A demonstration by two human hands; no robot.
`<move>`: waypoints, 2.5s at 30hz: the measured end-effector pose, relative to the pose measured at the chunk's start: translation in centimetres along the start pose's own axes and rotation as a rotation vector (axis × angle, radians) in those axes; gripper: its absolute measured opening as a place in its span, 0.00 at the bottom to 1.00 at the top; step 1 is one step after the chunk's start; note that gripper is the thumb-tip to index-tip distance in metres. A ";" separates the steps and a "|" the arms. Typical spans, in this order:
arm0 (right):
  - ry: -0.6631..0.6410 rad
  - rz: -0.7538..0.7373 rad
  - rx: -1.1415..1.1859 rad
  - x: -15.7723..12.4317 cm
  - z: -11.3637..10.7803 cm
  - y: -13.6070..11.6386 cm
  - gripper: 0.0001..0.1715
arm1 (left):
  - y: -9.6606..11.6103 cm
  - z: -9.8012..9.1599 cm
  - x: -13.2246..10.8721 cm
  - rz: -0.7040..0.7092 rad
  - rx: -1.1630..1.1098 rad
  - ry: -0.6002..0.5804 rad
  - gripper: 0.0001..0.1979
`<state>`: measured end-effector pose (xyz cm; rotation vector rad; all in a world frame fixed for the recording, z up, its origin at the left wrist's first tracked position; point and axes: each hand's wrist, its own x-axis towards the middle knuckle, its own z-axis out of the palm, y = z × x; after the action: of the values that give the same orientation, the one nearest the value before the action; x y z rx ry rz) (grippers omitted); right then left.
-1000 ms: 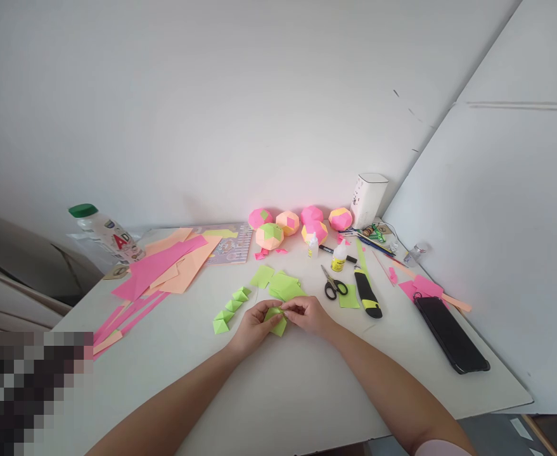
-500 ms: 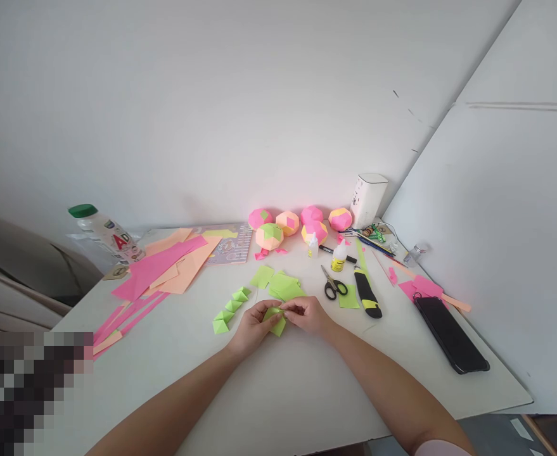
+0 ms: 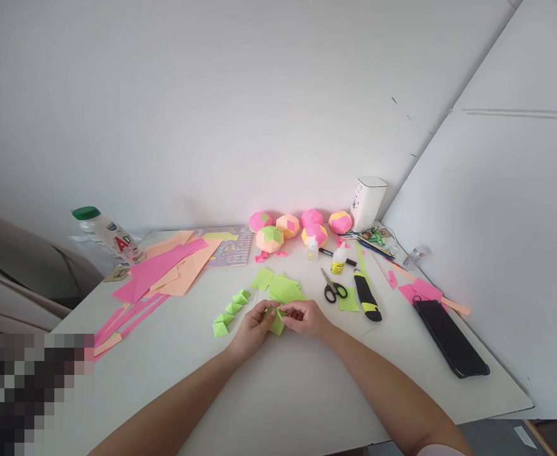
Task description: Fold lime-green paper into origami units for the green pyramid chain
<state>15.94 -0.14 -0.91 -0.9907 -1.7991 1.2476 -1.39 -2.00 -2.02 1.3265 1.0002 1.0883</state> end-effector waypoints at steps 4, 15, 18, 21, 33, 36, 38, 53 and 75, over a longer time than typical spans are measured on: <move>-0.002 0.002 -0.015 -0.1 -0.1 0.2 0.16 | 0.2 -0.1 -0.1 0.003 0.044 -0.021 0.14; -0.008 -0.027 -0.104 -0.1 0.2 -0.3 0.14 | 0.3 -0.2 -0.2 0.021 0.111 -0.051 0.13; -0.013 -0.038 -0.116 -0.1 0.2 -0.6 0.12 | 0.1 -0.2 -0.1 0.031 0.105 -0.059 0.13; -0.009 -0.053 -0.134 -0.1 0.3 -0.8 0.11 | 0.0 -0.3 -0.1 0.053 0.101 -0.063 0.13; 0.045 -0.065 -0.147 -0.2 0.3 -0.3 0.11 | -0.7 0.2 0.3 0.179 0.135 0.046 0.08; 0.053 -0.059 -0.132 -0.2 0.3 -0.3 0.11 | -0.6 0.2 0.2 0.175 0.139 0.060 0.07; 0.047 -0.049 -0.117 -0.1 0.2 -0.4 0.11 | -0.4 0.2 0.1 0.154 0.133 0.067 0.07; 0.035 0.022 -0.041 -0.1 0.1 -0.4 0.15 | 0.3 0.4 -0.1 -0.024 0.003 0.053 0.14; 0.070 0.079 0.045 0.0 0.0 0.5 0.17 | 0.3 0.3 0.1 0.004 -0.147 0.039 0.13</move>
<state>16.01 0.02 -1.41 -1.0757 -1.6854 1.2796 -1.10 -2.02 -1.69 1.1927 0.9281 1.1717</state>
